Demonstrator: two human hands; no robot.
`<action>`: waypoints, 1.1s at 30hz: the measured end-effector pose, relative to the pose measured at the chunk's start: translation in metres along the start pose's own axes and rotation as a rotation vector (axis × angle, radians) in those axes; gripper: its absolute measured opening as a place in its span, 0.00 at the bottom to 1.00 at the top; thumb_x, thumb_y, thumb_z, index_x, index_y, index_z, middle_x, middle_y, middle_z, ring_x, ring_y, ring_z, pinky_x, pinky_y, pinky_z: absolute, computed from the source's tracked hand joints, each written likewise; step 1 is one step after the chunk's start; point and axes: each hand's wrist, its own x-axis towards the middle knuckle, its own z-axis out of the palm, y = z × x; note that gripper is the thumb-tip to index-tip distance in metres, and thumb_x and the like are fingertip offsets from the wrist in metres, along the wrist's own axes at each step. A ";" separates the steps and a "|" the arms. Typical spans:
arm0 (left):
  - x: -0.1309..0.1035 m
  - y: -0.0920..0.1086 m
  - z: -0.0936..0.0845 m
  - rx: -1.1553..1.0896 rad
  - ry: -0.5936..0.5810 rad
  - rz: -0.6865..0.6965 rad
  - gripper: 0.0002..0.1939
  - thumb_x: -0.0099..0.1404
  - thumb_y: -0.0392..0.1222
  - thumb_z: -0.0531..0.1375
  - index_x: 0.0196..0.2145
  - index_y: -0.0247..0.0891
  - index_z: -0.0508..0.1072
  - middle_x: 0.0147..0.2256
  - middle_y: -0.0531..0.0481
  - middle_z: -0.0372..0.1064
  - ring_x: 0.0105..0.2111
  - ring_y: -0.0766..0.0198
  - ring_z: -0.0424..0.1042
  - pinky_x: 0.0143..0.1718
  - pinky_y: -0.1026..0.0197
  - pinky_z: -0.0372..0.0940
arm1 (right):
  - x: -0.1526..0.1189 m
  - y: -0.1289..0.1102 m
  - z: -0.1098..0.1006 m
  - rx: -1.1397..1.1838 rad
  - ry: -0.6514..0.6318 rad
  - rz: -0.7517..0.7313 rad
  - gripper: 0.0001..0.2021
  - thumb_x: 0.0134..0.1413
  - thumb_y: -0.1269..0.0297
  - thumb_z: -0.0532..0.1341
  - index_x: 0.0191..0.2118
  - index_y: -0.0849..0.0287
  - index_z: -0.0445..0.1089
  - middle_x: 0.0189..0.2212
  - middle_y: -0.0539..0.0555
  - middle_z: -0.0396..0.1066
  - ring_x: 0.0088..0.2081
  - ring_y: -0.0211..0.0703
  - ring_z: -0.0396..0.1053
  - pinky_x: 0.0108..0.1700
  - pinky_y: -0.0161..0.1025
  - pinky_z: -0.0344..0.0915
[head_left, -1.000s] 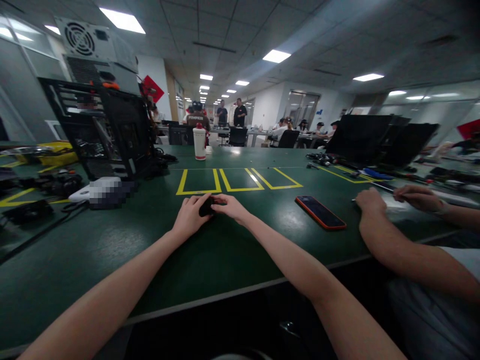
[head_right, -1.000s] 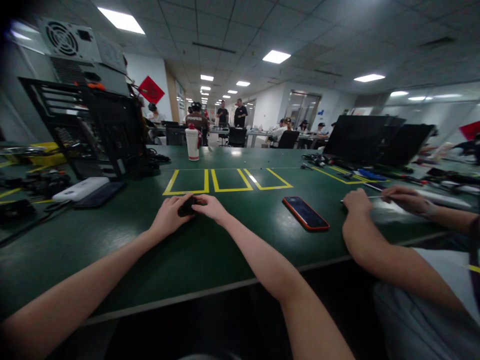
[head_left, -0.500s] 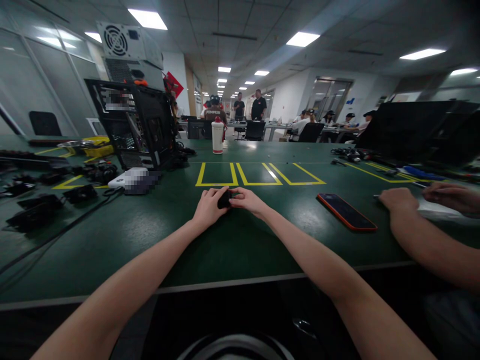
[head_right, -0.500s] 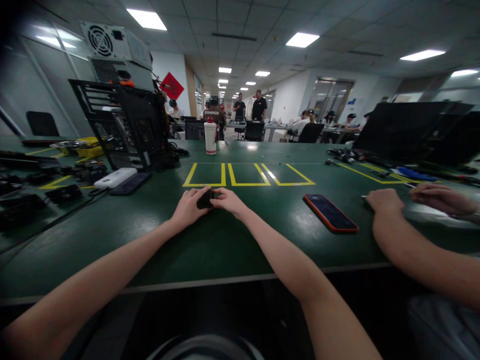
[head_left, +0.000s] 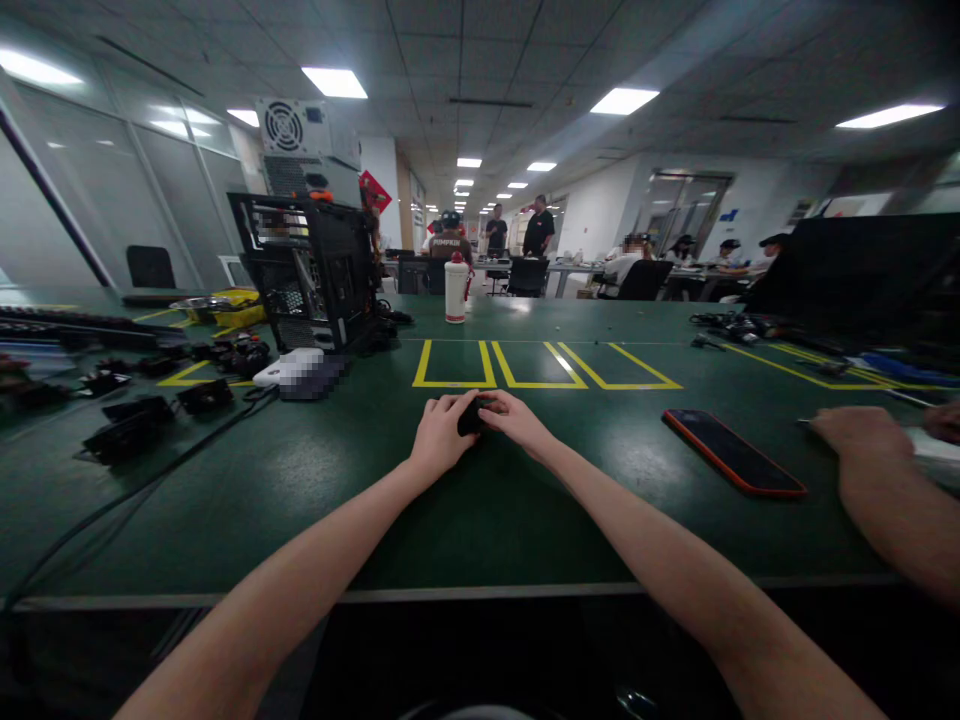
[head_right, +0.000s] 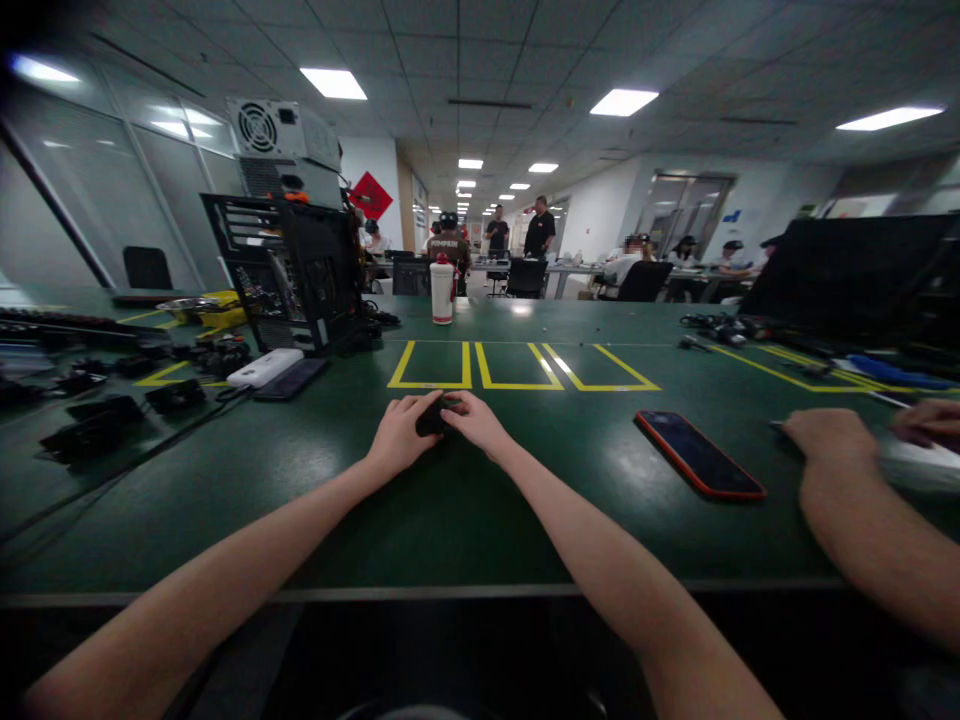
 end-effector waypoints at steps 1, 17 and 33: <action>-0.001 0.000 -0.001 0.000 -0.006 -0.004 0.35 0.51 0.37 0.63 0.55 0.46 0.56 0.45 0.48 0.62 0.42 0.56 0.61 0.44 0.55 0.59 | -0.001 -0.001 0.001 -0.006 -0.009 -0.002 0.16 0.47 0.68 0.60 0.44 0.61 0.65 0.33 0.54 0.70 0.36 0.40 0.68 0.41 0.42 0.67; -0.009 -0.003 -0.011 -0.001 -0.043 -0.001 0.34 0.52 0.39 0.61 0.55 0.47 0.54 0.45 0.48 0.62 0.43 0.56 0.60 0.41 0.56 0.60 | -0.008 0.000 0.011 -0.115 -0.001 -0.054 0.13 0.51 0.58 0.56 0.42 0.56 0.64 0.32 0.51 0.68 0.33 0.38 0.69 0.34 0.39 0.70; -0.004 -0.006 -0.008 0.010 -0.047 0.017 0.34 0.52 0.41 0.62 0.55 0.45 0.56 0.44 0.47 0.63 0.43 0.57 0.62 0.43 0.56 0.59 | -0.007 -0.008 0.010 -0.023 -0.037 0.094 0.12 0.51 0.67 0.58 0.43 0.60 0.63 0.29 0.52 0.70 0.28 0.36 0.69 0.35 0.38 0.69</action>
